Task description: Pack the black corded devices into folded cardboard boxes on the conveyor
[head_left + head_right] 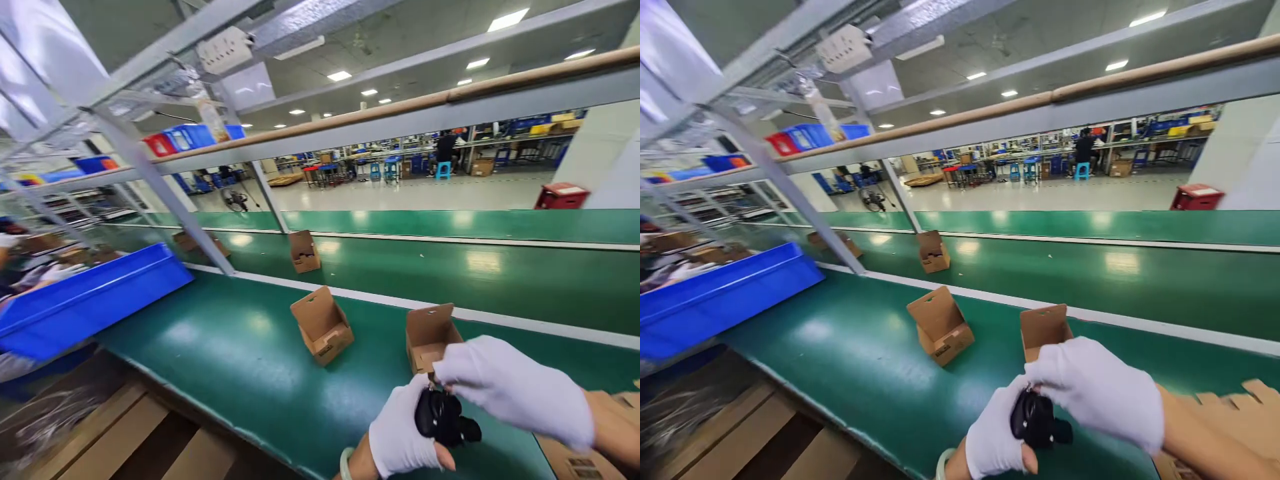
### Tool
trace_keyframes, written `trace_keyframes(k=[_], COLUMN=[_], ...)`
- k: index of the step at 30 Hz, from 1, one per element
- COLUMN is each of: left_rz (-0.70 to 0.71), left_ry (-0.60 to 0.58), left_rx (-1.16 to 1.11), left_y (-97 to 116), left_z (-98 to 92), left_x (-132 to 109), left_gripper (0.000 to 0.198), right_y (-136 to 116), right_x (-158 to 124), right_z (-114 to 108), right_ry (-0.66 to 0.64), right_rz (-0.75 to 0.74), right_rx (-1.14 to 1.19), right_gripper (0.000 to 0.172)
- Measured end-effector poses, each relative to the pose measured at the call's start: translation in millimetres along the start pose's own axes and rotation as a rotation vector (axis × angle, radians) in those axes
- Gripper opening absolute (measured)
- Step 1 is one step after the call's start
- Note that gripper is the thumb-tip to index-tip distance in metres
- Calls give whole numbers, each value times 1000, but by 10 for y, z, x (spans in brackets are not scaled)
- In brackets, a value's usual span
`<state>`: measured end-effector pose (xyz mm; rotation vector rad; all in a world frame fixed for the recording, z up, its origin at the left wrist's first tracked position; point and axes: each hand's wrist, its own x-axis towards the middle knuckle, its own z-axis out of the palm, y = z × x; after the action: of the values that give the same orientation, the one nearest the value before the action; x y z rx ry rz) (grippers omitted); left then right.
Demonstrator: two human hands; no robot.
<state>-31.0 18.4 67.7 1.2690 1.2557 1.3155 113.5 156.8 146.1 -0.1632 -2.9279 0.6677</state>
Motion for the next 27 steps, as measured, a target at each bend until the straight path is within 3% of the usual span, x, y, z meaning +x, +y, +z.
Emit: trace_keyframes(k=[2,6,9,13,15,17,20,24,27], left_rz=[35,29,9,73,114,148,103,-129,-165], left_ry=[-9,229,357,296,300,453,678,522,442], left_rx=[-74,-338,-378,-320,-195,32,382,517,531], left_y=[-31,-215,-281,-187,-161,-209,-410,-713,-823], left_z=[37,40,69,155,171,151,81,34,32], left_x=[-39,-52,19,136,158,165,218,416,555], left_gripper=[99,94,86,79,79,79,79,78,56], right_y=[53,40,-55,-37,77,214,372,482,561], right_x=[98,93,-13,-56,-29,26,183,511,706], right_z=[39,215,247,164,94,-2,-132,-32,200], right_ry=[-79,-28,34,86,134,129,-34,-360,-472], right_rz=[86,227,200,268,270,186,50,90,106], right_rx=[213,425,373,344,235,21,-306,-571,-562], right_gripper=[21,29,29,27,23,26,27,19,13])
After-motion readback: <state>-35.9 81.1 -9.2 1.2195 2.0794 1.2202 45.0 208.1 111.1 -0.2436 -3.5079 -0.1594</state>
